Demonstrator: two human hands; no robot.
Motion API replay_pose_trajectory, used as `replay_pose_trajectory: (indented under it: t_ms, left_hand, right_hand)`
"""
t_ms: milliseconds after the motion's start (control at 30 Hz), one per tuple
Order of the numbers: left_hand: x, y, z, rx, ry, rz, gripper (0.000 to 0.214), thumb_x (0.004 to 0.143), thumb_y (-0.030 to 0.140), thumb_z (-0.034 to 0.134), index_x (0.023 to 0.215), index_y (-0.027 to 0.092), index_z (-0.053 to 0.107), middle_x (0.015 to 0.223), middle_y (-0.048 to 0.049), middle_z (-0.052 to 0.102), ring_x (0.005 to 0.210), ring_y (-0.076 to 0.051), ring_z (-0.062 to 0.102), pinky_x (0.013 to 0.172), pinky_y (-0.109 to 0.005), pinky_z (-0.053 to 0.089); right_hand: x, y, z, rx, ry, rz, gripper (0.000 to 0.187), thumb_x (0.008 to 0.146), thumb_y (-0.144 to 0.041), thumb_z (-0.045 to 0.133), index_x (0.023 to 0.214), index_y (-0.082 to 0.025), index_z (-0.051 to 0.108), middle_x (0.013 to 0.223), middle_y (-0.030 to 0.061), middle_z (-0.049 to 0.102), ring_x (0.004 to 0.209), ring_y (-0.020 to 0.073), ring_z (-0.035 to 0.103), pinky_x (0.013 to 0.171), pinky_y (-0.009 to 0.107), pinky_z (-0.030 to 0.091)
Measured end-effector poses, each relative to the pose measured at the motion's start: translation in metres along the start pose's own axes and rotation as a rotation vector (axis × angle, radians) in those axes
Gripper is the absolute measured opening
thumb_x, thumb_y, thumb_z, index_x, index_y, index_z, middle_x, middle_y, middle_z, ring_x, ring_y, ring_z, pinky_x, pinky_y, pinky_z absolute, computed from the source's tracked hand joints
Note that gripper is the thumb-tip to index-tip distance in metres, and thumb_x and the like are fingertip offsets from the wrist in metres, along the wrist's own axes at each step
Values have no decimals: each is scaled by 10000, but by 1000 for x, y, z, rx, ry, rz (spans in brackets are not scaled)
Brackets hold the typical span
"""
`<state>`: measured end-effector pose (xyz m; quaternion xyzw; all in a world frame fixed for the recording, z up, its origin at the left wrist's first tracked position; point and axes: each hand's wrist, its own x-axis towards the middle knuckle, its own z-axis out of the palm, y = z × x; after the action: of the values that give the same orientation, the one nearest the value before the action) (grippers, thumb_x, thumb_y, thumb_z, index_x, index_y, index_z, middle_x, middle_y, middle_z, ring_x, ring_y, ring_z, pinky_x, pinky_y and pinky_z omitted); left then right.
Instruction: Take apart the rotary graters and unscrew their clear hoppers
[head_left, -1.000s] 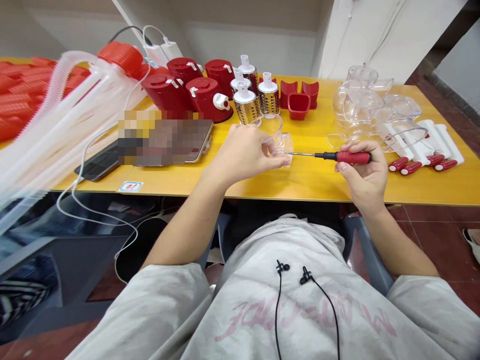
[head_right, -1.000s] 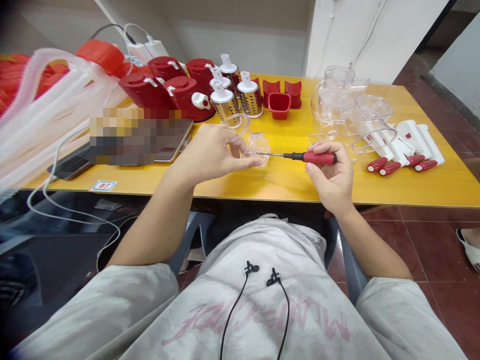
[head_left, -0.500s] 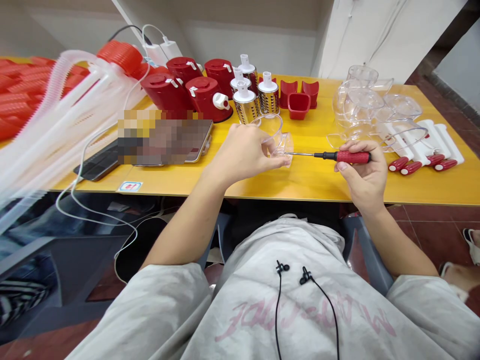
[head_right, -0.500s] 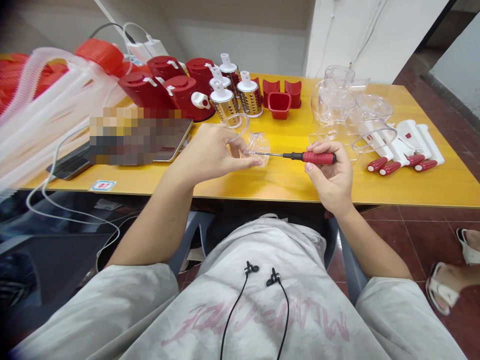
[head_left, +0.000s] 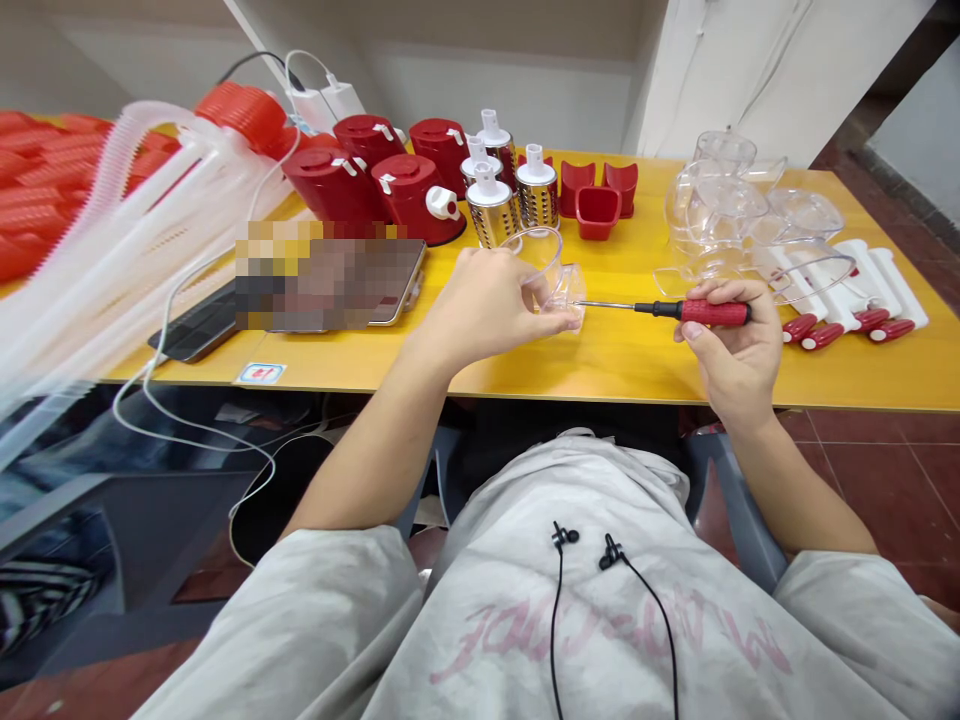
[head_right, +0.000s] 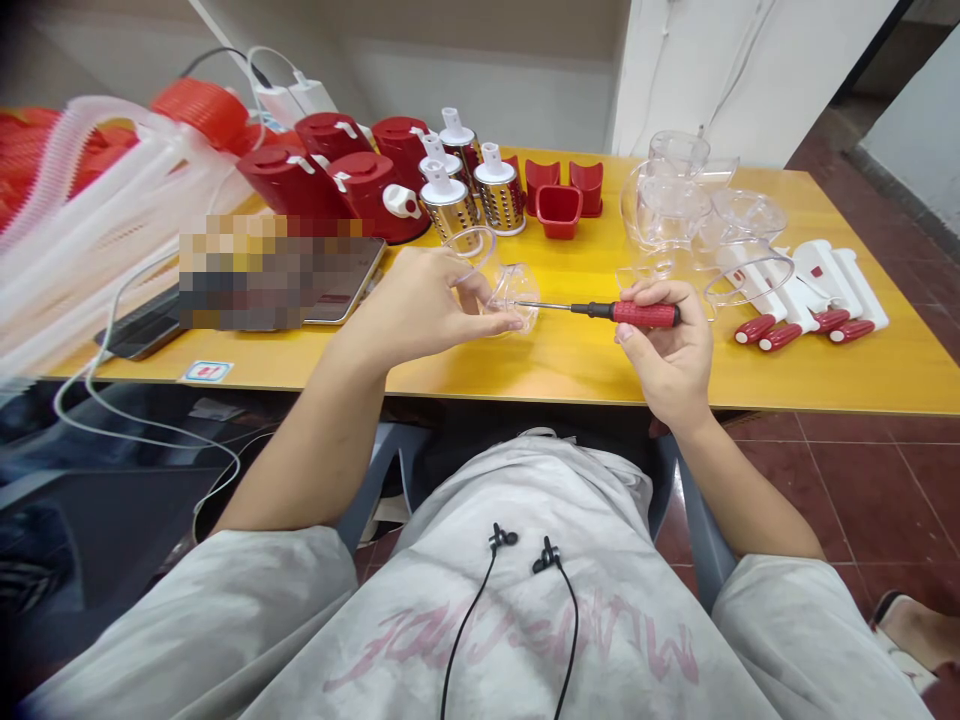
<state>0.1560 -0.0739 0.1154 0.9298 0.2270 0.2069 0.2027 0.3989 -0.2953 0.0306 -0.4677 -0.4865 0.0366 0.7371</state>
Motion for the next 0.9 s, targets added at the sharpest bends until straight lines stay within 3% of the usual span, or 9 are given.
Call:
replay_pose_trajectory:
  t_ms: [133,267,400,567,667,767,900]
  left_hand:
    - [0,0,-4,-38,-6,-37,337,961,545,1114,921,270,923,817,-5,823,823,-252,722,988,-448,514]
    - [0,-2,-7,-52,49,-27,429,916,525,1142,976,255,814,863,0,817,853,-259,735,982,-438,541]
    - [0,-5,-6,-51,92,17,457,918,517,1131,1036,262,771,942,-18,830,940,-287,762,1063,-466,582]
    - [-1,-12,-6,-66,108,56,484,959,514,1118,1218,288,778,1040,-32,887,1093,-336,827,1249,-554,583]
    - [-3,-11,-11,-60,129,93,624,950,541,1159,1397,315,788,1292,-88,923,1263,-385,843,1348,-613,544]
    - [-8,-3,-18,-37,169,166,732,939,618,1186,1508,347,815,1585,-150,862,1502,-467,776,1386,-664,520]
    - [-15,15,-26,28,164,180,428,1056,655,1088,1372,416,930,1538,-111,873,1602,-507,688,1366,-733,520]
  right_hand:
    - [2,-1,-3,-5,40,-14,509,974,-593,1105,1224,-336,744,1275,72,763,1251,304,799,795,362,760]
    - [3,-1,-5,-4,62,-23,531,975,-601,1108,1230,-334,726,1281,71,757,1210,298,796,755,360,760]
    - [3,1,-6,7,64,-36,513,978,-580,1115,1240,-338,745,1280,74,772,1181,295,801,757,376,775]
    - [4,1,-7,0,62,-61,505,998,-601,1110,1254,-350,755,1282,83,772,1216,324,804,868,473,830]
    - [4,-3,-7,14,69,-81,468,999,-550,1113,1249,-355,768,1274,87,773,1218,321,798,798,430,808]
    - [4,-7,-6,14,74,-80,467,990,-527,1111,1249,-365,758,1278,81,767,1204,314,792,713,384,773]
    - [3,-11,-6,1,74,-94,504,988,-581,1106,1254,-379,729,1294,80,738,1181,310,786,730,398,785]
